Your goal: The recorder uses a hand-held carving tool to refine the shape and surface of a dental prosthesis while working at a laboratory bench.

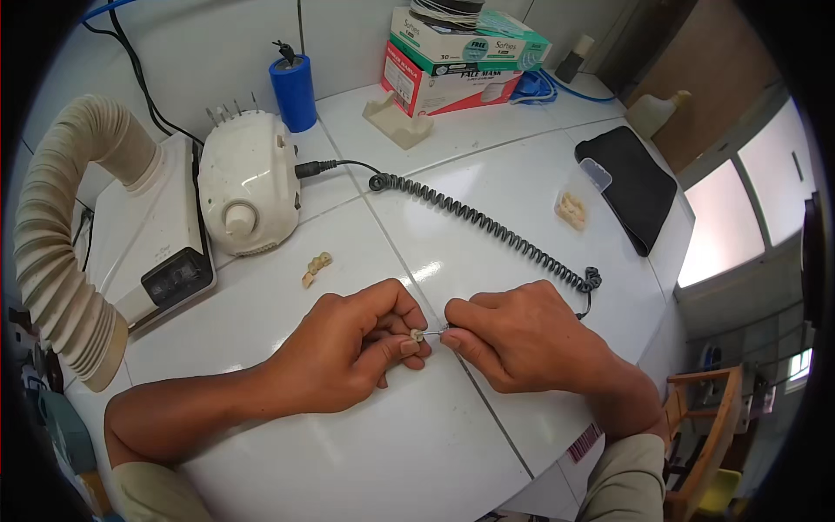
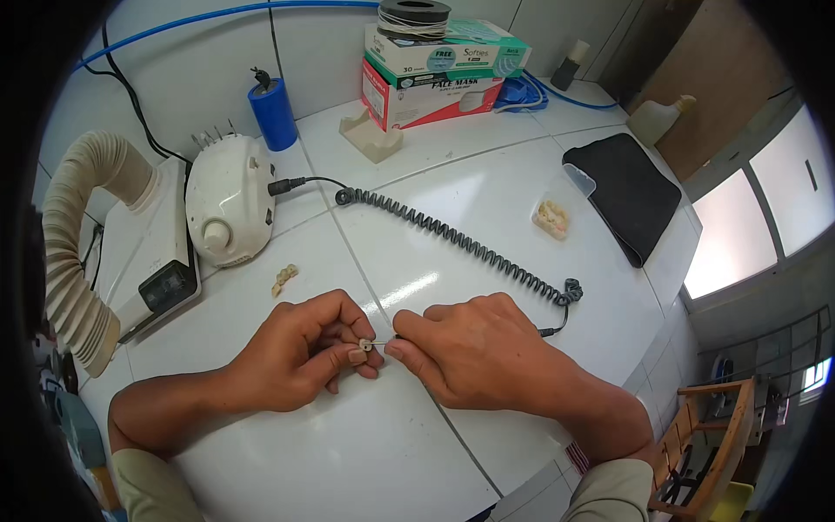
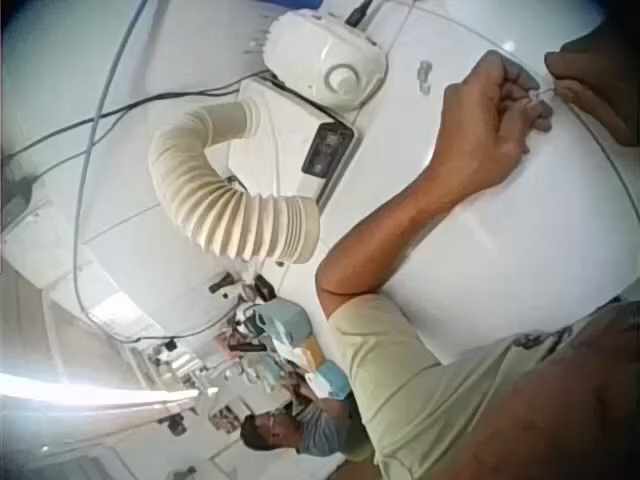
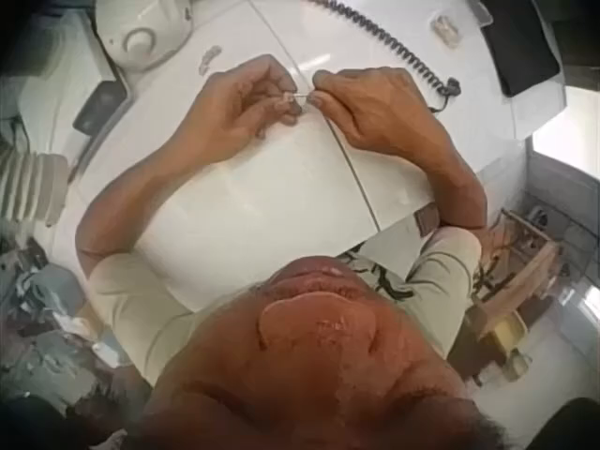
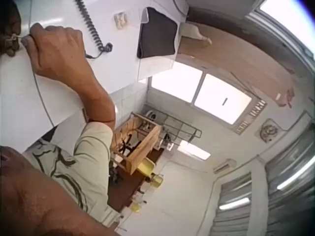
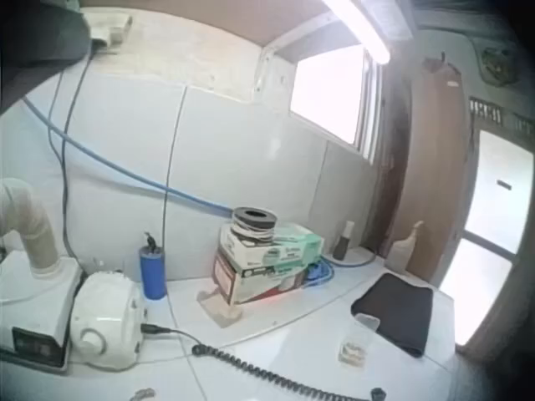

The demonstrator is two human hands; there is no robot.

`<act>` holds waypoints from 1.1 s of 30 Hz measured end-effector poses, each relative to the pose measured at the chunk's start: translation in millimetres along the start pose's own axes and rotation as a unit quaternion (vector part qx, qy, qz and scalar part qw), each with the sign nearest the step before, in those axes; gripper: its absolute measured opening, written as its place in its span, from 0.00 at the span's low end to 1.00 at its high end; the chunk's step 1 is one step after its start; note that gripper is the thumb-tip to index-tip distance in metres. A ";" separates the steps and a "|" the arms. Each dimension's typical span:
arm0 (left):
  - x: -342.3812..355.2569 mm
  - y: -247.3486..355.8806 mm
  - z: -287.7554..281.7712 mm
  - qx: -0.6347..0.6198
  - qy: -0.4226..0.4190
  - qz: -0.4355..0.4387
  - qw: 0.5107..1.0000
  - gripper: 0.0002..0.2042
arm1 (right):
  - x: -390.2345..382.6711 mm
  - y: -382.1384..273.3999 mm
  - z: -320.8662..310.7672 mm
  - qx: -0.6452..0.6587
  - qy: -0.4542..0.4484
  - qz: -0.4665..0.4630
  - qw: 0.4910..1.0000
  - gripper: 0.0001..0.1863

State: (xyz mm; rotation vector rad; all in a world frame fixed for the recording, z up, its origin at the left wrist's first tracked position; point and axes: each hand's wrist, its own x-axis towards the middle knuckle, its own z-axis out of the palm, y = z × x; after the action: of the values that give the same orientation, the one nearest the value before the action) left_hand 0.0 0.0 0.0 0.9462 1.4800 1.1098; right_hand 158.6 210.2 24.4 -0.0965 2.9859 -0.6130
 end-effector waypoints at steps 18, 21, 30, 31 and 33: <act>2.0 2.5 -1.4 0.023 -0.008 0.007 1.000 0.06 | 1.0 0.5 -1.2 -0.005 -0.005 -0.001 1.000 0.17; 2.3 2.9 -1.5 0.030 -0.010 0.007 0.999 0.07 | 1.4 -0.5 -2.3 -0.008 -0.012 -0.002 1.000 0.17; 1.8 1.5 -1.1 0.025 -0.010 0.013 1.000 0.07 | 1.0 -0.3 -2.8 -0.001 -0.012 0.000 1.000 0.18; 1.6 0.7 -1.1 0.025 -0.011 0.015 1.000 0.07 | 0.9 -0.4 -3.5 0.001 -0.013 -0.006 1.000 0.18; 1.6 0.3 -1.1 0.025 -0.011 0.017 0.999 0.07 | 0.9 -1.3 -4.4 0.003 -0.015 -0.012 1.000 0.18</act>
State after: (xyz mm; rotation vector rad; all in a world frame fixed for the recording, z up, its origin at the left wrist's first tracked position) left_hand -1.4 1.4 -0.1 1.0191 1.4838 1.0879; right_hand 157.3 210.7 28.9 -0.1400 2.9587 -0.6167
